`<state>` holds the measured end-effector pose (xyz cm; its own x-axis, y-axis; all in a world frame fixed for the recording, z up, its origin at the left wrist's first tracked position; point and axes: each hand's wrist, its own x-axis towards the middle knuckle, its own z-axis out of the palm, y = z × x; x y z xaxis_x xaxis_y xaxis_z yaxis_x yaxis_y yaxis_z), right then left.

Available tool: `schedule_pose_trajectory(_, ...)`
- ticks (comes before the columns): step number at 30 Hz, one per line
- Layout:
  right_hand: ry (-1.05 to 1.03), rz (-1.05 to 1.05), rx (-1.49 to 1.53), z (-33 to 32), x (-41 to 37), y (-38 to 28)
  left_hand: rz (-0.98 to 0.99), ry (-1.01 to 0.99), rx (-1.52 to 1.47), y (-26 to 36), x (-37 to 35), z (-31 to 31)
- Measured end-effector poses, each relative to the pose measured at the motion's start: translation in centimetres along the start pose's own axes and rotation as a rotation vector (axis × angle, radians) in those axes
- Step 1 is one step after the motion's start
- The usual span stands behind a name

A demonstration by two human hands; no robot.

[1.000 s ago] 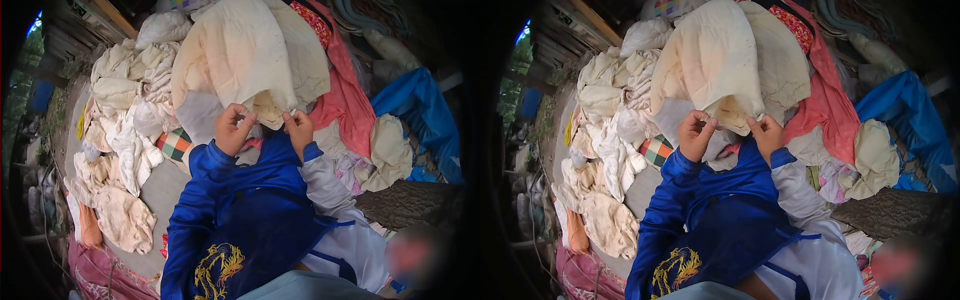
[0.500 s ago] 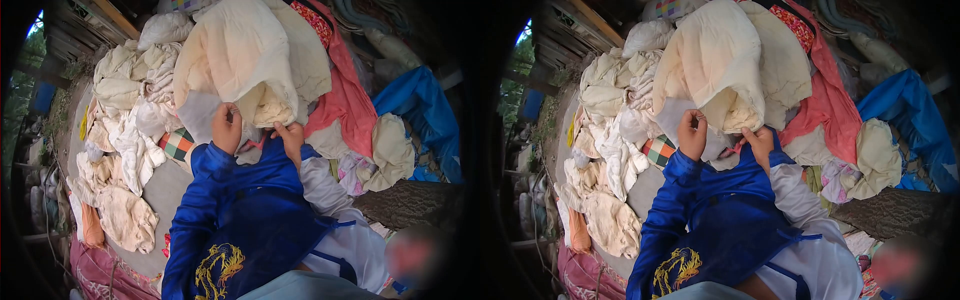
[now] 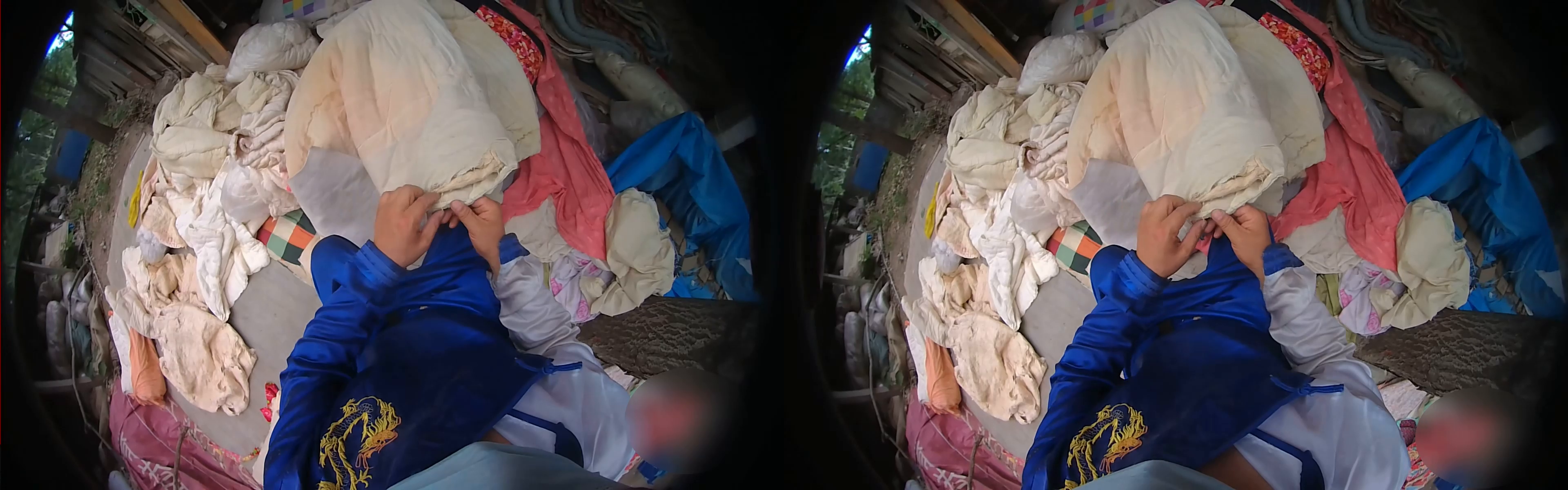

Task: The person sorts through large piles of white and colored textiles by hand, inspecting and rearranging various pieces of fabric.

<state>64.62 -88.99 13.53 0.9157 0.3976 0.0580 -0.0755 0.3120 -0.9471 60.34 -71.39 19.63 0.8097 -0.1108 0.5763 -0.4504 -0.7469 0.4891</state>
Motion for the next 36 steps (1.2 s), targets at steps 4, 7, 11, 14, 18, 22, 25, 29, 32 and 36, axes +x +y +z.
schedule_pose_trajectory(4, -0.01, -0.015, -0.158, -0.1, -0.4, -0.8, 0.07, 0.066, 0.03, -0.1, -0.3, 0.6)
schedule_pose_trajectory(7, -0.037, -0.04, -0.228, 0.2, -0.6, -1.5, 0.085, 0.127, 0.027, -0.3, -0.5, 1.0)
schedule_pose_trajectory(11, -0.027, 0.016, -0.149, 0.6, -0.4, -1.7, -0.072, 0.135, -0.112, -0.1, -1.0, 1.5)
schedule_pose_trajectory(14, 0.029, 0.025, -0.116, 0.6, -0.3, -0.8, -0.18, 0.138, -0.265, 0.1, -2.0, 2.5)
schedule_pose_trajectory(18, 0.208, -0.056, 0.084, 0.9, 0.4, 1.4, -0.307, 0.066, -0.363, -0.1, -3.6, 3.8)
schedule_pose_trajectory(22, 0.377, -0.101, 0.01, -1.8, 1.4, 3.1, -0.226, 0.017, -0.246, -0.2, -4.7, 5.0)
schedule_pose_trajectory(25, 0.312, -0.238, -0.325, -2.5, 2.2, 2.2, -0.257, -0.026, -0.085, 0.0, -4.9, 4.2)
schedule_pose_trajectory(29, 0.069, -0.396, -0.559, 3.0, 3.3, -2.3, -0.278, -0.108, 0.224, -0.3, -4.4, 3.7)
schedule_pose_trajectory(32, -0.393, -0.44, -0.918, 8.5, 6.1, -6.2, -0.25, -0.284, 0.107, -2.4, -3.8, 1.2)
schedule_pose_trajectory(36, -0.404, -0.265, -0.642, 11.0, 6.7, -6.4, -0.533, -0.426, -0.743, -4.4, -4.1, -2.9)
